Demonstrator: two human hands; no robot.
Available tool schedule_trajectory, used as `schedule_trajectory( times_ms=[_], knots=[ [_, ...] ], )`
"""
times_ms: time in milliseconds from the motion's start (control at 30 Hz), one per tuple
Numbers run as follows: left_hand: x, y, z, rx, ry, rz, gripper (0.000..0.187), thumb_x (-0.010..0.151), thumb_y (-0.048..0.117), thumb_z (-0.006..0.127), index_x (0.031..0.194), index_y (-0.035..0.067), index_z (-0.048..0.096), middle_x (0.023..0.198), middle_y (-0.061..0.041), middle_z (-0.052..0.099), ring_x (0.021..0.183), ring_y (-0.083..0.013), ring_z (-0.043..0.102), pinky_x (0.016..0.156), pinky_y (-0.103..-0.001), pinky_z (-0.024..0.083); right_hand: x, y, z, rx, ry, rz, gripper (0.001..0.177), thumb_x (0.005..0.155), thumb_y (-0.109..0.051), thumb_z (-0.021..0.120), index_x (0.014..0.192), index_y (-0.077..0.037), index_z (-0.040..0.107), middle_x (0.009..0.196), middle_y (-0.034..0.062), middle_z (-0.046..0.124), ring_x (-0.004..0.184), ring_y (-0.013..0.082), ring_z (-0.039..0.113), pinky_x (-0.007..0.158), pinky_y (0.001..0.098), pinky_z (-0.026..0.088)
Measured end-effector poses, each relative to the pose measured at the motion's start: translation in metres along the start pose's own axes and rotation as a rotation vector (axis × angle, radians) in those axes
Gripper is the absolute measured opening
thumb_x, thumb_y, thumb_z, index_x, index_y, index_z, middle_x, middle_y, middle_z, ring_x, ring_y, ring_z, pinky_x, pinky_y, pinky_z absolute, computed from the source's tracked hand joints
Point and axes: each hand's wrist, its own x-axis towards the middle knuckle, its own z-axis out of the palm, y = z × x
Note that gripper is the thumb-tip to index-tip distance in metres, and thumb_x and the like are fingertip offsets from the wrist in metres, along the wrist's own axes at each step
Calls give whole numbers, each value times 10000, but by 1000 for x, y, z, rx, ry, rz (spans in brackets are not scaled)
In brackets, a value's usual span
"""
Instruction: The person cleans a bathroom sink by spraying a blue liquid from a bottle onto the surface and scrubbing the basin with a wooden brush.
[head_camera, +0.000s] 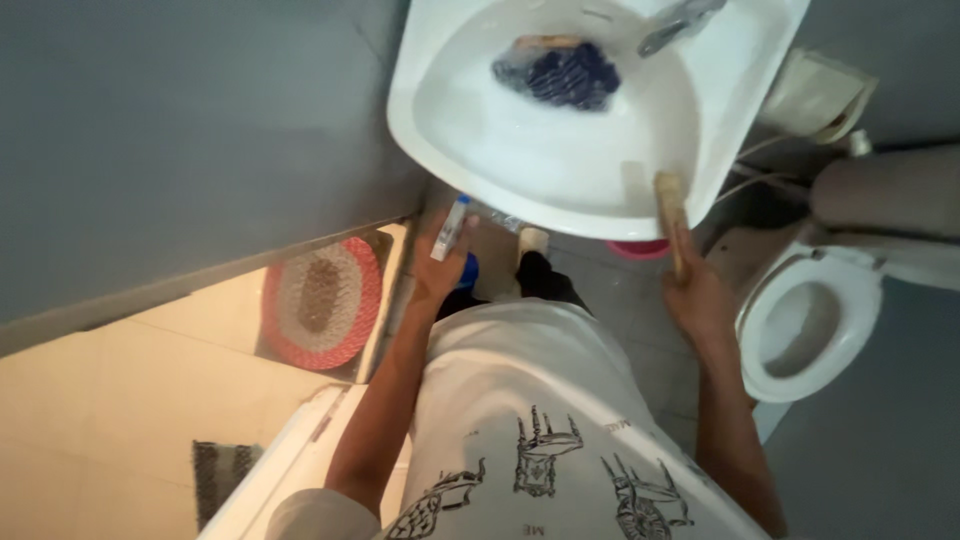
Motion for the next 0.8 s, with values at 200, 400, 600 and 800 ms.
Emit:
schedule_trajectory(
  times_ms=[200, 400, 600, 800],
  knots=[
    [-5, 18, -51, 335, -113, -127, 316, 973, 346, 702, 1125, 69, 699, 788, -45, 673, 709, -142, 630, 654, -313, 504, -20, -16, 84, 188, 242, 4, 666, 968, -195, 640, 1597, -210, 421, 1109, 282, 719, 1008, 409, 736, 868, 459, 585],
    [-1, 1, -72, 49, -231, -120, 315, 970, 363, 715, 1048, 58, 712, 799, -46, 678, 757, -132, 635, 698, -295, 513, -27, -95, 154, 452, 365, -498, 789, 827, 70, 644, 1575, -38, 419, 1470, 369, 545, 1342, 397, 574, 1034, 403, 490],
    [-9, -4, -80, 148, -287, -73, 301, 960, 346, 740, 1070, 67, 707, 791, -30, 666, 741, -105, 602, 698, -267, 495, -45, -158, 173, 480, 142, -243, 845, 828, 54, 653, 1595, -164, 375, 1317, 289, 644, 1160, 396, 652, 963, 404, 536],
    [-18, -7, -84, 49, -355, 98, 206, 957, 247, 747, 1036, 63, 700, 792, -4, 679, 714, -89, 610, 652, -262, 508, -55, -69, 132, 413, 387, 16, 788, 897, 54, 550, 1624, -195, 380, 1241, 248, 712, 998, 329, 744, 848, 420, 578]
  ],
)
